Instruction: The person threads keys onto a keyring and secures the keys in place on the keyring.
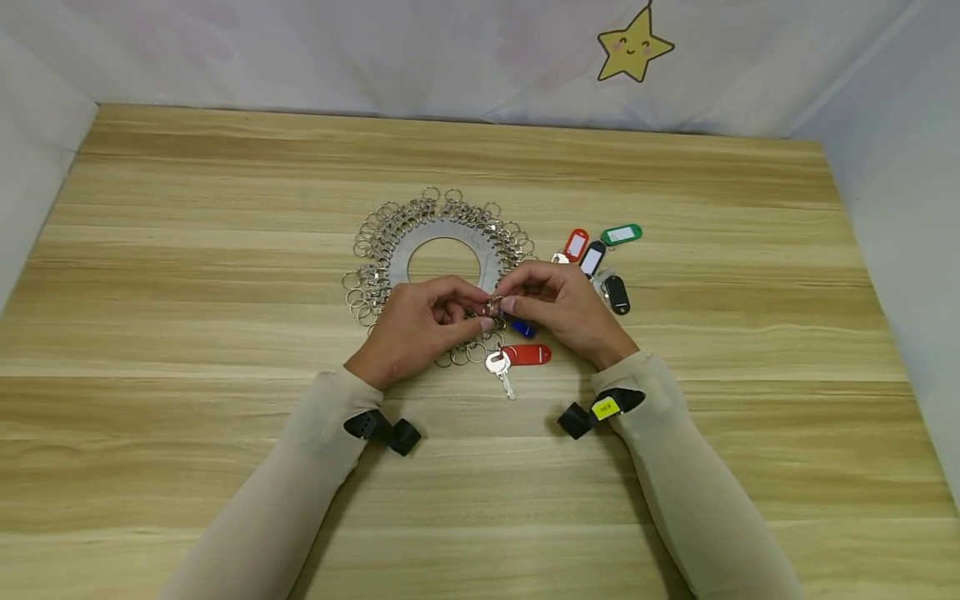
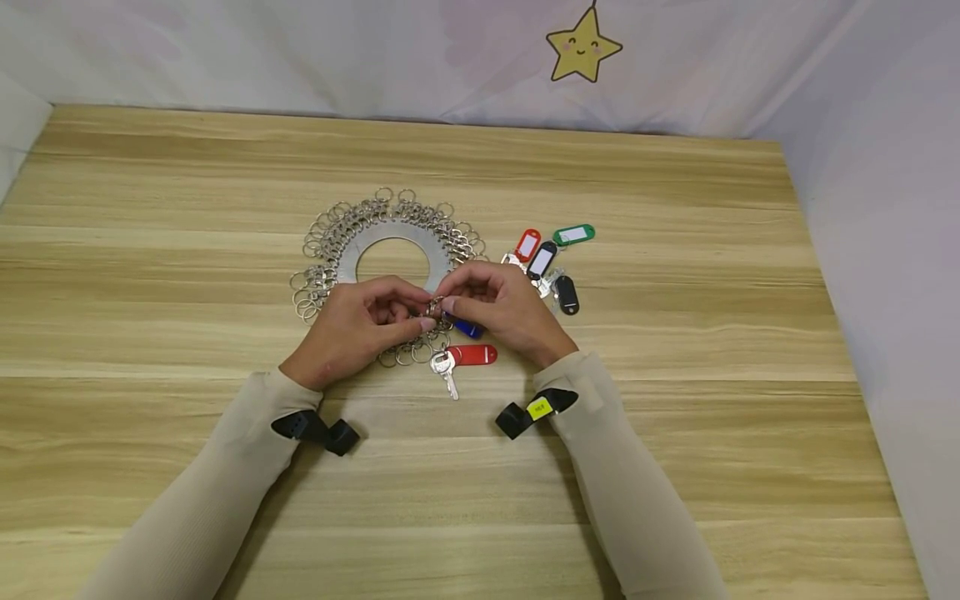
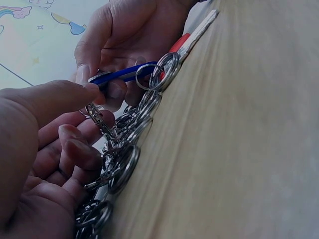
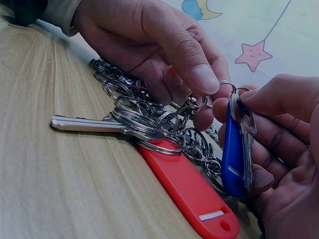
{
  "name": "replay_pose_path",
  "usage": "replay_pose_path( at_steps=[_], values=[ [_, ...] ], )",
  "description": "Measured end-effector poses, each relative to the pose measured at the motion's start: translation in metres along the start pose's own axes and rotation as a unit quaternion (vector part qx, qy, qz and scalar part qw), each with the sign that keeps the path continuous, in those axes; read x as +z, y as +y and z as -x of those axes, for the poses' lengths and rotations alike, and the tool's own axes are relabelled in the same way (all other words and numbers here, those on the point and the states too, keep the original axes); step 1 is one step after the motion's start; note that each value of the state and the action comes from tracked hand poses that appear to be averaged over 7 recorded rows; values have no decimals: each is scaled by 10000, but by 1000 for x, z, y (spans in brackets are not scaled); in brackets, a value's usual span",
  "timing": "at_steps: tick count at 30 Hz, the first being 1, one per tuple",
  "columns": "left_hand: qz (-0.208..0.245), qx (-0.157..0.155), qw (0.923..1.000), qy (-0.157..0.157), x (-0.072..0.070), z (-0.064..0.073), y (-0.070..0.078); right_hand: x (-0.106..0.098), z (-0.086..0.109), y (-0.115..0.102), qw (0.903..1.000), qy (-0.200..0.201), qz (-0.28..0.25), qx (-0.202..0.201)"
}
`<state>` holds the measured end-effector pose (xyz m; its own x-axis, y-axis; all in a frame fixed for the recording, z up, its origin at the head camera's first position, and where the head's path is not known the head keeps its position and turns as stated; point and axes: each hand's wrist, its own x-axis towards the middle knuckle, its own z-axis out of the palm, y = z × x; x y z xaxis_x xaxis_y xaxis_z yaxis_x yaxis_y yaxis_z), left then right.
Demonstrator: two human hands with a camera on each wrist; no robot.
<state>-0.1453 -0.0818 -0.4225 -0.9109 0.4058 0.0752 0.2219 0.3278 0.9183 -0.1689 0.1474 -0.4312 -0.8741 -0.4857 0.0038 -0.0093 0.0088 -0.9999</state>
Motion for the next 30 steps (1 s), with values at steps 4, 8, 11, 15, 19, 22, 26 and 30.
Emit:
replay_pose_path(
  at_steps=[4, 8, 11, 15, 19, 22, 26, 30],
  values=[
    [3, -16, 10000, -2, 0, 0, 0, 0, 0, 0, 10000, -3, 0, -9],
    [0, -31, 10000, -7, 0, 0, 0, 0, 0, 0, 10000, 0, -4, -18],
    [-1, -37, 10000, -7, 0, 0, 0, 0, 0, 0, 10000, 3, 3, -26],
    [10, -46, 10000, -8, 0, 0, -1, 0, 0, 0, 10000, 9, 18, -36],
    [0, -40, 10000, -10, -1, 0, -1, 0, 0, 0, 10000, -1, 18, -54],
    [-3, -30, 10000, -13, -1, 0, -1, 1, 0, -1, 10000, -9, 14, -73],
    [1, -50, 10000, -12, -1, 1, 0, 0, 0, 0, 10000, -10, 20, -89],
    [-3, -74, 10000, -18, -1, 0, 0, 0, 0, 0, 10000, -17, 25, -81]
  ],
)
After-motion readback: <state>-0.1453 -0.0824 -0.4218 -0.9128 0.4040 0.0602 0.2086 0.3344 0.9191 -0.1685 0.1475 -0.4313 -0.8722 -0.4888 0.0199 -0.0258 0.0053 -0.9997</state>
